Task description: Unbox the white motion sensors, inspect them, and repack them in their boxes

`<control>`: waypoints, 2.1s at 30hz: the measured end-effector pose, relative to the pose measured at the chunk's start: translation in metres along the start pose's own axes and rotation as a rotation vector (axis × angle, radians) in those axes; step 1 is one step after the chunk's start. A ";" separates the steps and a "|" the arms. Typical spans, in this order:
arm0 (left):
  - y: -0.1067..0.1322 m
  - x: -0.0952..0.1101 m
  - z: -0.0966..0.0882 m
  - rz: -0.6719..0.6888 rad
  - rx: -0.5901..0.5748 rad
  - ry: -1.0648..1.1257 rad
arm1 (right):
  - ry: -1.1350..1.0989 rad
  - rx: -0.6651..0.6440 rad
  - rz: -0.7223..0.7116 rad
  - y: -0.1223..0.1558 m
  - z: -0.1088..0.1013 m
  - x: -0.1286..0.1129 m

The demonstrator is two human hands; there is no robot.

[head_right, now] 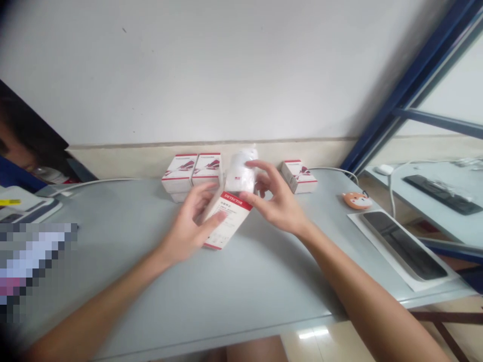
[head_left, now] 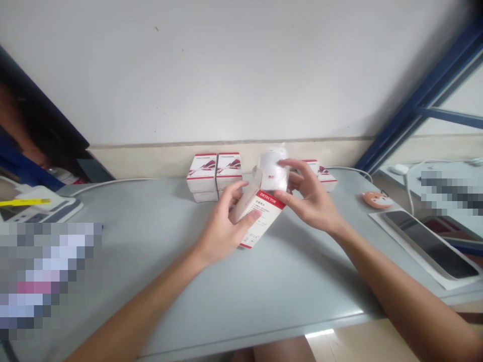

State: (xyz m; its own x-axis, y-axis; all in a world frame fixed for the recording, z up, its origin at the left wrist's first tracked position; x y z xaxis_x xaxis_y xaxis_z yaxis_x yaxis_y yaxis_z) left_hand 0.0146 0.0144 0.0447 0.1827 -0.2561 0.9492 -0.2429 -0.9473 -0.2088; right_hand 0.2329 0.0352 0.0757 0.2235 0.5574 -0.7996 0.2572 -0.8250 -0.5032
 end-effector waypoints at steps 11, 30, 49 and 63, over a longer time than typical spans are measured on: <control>-0.002 -0.012 0.002 0.176 -0.020 0.156 | 0.040 -0.017 -0.226 0.008 0.004 -0.005; -0.005 -0.021 0.002 0.242 -0.035 0.112 | 0.451 -0.015 -0.457 0.015 0.030 -0.011; -0.001 -0.019 0.007 0.296 -0.089 0.042 | -0.337 0.161 0.018 0.008 0.027 0.001; -0.001 -0.020 0.009 0.295 -0.059 0.049 | 0.181 0.081 -0.387 0.009 0.023 -0.020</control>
State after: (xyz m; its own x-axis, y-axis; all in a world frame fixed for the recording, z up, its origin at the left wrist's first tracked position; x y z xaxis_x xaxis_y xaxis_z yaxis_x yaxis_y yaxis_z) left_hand 0.0203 0.0184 0.0240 0.0501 -0.5079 0.8600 -0.3334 -0.8202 -0.4649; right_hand 0.2092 0.0143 0.0799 0.2884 0.8282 -0.4806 0.2813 -0.5530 -0.7843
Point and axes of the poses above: each hand's wrist, its own y-axis away from the middle knuckle, its own z-axis out of the palm, x = y × z, the point moved 4 cm from there along -y, towards the middle knuckle, and after that the axes turned 4 degrees about -z, right-handed, at the moved point
